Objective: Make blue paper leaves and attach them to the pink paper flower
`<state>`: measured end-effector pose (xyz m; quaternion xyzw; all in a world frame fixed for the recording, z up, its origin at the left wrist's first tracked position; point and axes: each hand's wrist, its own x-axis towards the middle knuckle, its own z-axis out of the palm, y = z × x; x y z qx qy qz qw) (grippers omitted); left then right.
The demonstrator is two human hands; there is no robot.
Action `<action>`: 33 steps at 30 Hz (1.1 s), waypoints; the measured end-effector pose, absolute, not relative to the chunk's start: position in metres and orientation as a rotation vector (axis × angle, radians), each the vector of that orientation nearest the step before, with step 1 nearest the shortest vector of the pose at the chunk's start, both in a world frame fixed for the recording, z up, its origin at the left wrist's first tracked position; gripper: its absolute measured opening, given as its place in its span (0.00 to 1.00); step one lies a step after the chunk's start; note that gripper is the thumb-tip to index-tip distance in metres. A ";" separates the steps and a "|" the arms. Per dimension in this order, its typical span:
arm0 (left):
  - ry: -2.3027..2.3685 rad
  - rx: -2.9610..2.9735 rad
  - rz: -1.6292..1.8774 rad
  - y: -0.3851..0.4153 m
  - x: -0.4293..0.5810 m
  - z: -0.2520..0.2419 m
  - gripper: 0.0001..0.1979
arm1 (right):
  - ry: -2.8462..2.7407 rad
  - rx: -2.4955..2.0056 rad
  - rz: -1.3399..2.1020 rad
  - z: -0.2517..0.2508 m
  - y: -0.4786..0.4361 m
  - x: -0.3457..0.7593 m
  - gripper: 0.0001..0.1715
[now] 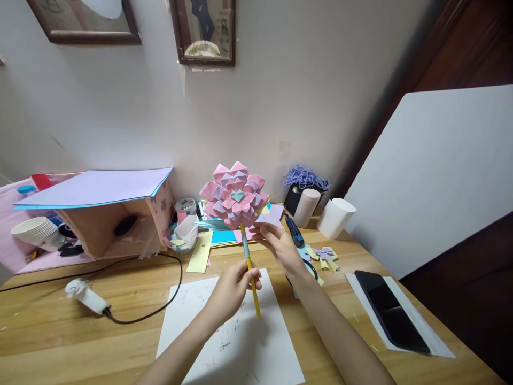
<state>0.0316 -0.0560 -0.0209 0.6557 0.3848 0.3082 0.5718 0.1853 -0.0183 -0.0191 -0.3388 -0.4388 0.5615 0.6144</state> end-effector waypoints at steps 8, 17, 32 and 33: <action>0.883 1.494 0.626 -0.056 0.036 -0.025 0.11 | -0.877 -0.758 1.292 -0.017 -0.016 0.190 0.11; 0.901 1.498 0.618 -0.056 0.039 -0.027 0.11 | -0.786 -0.776 1.324 -0.013 -0.018 0.192 0.10; 0.882 1.516 0.620 -0.053 0.038 -0.031 0.12 | -0.762 -0.760 1.346 -0.018 -0.015 0.190 0.12; 0.880 1.516 0.620 -0.052 0.038 -0.032 0.12 | -0.764 -0.768 1.342 -0.019 -0.015 0.190 0.13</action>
